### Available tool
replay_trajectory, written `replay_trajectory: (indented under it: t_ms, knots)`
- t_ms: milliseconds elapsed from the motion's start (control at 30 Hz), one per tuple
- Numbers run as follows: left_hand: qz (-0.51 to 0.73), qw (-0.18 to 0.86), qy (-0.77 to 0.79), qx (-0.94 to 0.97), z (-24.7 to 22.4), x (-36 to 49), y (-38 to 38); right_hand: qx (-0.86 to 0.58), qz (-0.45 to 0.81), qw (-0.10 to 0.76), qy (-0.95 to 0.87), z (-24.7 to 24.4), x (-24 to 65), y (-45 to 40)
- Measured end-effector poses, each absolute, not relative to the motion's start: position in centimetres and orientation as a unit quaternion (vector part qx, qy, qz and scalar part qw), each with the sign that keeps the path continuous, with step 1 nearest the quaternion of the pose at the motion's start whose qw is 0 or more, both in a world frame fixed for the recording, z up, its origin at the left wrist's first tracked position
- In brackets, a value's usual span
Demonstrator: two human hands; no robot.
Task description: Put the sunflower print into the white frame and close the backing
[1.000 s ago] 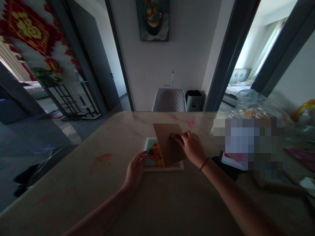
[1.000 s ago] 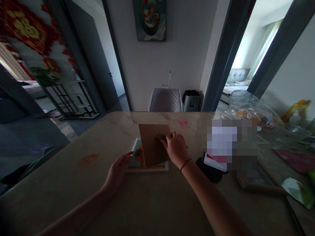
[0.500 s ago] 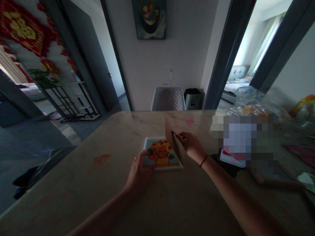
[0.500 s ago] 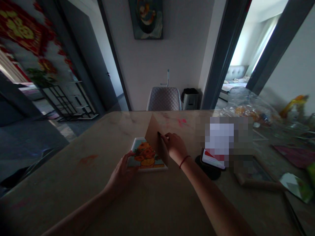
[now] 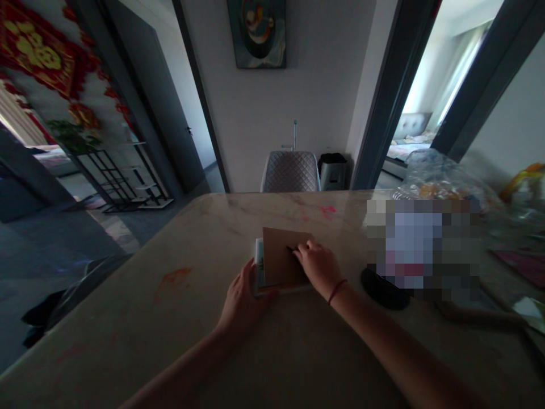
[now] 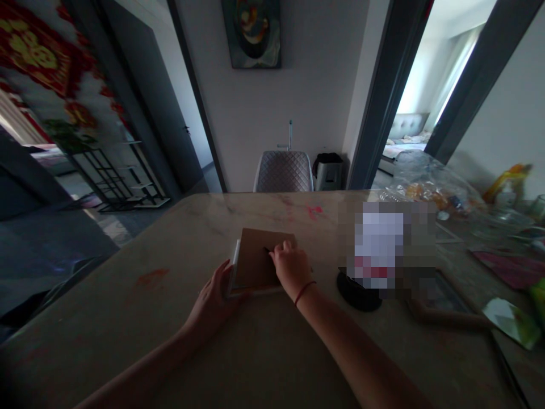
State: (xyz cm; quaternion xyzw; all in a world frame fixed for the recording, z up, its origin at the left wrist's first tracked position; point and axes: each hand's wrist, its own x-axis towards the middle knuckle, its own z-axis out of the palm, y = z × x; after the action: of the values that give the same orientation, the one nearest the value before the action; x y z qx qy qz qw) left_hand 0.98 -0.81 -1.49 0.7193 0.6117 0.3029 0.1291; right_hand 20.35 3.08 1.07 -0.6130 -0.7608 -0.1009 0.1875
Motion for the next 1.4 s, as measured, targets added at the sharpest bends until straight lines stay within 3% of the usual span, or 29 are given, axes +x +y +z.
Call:
replay_trajectory:
  t_ms: [467, 1400]
  knots:
    - [0.272, 0.089, 0.574, 0.767, -1.9, 1.0, -1.1, -0.605, -0.112, 0.101, -0.782, 0.6, 19.0, 2.3]
    - [0.253, 0.101, 0.588, 0.762, -1.7, 1.2, -1.2, -0.608, -0.094, 0.109, -0.781, 0.2, 19.5, 2.7]
